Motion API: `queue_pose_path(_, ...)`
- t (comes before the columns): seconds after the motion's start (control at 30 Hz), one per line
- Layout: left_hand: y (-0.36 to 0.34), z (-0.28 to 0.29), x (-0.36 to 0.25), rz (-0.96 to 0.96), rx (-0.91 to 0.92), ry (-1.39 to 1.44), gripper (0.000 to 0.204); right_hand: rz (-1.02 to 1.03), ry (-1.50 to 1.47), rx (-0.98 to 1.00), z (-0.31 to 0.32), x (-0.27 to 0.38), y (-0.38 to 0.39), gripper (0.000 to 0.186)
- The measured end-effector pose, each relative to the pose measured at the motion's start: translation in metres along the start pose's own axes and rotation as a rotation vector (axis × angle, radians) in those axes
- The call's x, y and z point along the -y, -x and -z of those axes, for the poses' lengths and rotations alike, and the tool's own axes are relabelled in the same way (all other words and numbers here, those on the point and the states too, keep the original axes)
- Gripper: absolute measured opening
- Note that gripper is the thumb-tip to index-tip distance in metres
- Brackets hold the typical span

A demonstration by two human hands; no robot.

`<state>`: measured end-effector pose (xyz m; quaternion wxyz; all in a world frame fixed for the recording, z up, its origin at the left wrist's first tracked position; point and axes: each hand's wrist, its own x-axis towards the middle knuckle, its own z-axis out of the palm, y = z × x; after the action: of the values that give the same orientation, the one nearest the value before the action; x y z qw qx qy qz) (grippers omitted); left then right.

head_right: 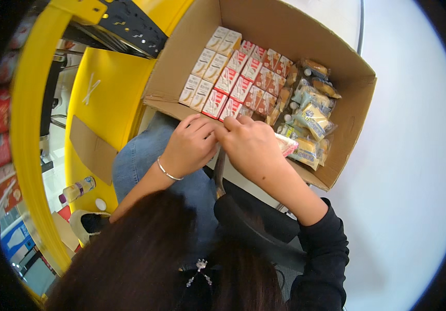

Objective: The person wipes the surfaces of small rectangular boxes with a cloth, one at a time, then places them on a yellow shelf. The person repeats this process for multiple boxes taken from a cardboard box.

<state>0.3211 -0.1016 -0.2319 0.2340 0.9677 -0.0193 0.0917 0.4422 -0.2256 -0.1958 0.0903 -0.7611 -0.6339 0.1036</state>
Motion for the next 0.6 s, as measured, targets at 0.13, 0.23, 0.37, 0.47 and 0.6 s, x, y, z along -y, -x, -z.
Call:
queue_pose_path(0.13,0.002,-0.047,0.030,0.124,0.034,0.095,0.020,-0.003,-0.032,0.056,-0.009,-0.007,-0.016,0.008)
queue_pose_path(0.23,0.020,-0.089,0.058,0.181,0.147,0.045,0.021,-0.031,-0.071,0.106,-0.022,-0.012,-0.028,0.008)
queue_pose_path(0.37,0.013,-0.094,0.058,0.386,0.201,0.088,0.021,-0.047,-0.154,0.145,-0.036,-0.012,-0.037,0.009)
queue_pose_path(0.47,0.017,-0.095,0.060,0.372,0.199,0.093,0.023,-0.033,-0.219,0.231,-0.043,-0.010,-0.038,0.009)
queue_pose_path(0.6,0.017,-0.079,0.052,0.380,-0.095,0.269,0.025,-0.006,-0.247,0.266,-0.041,-0.003,-0.038,0.009)
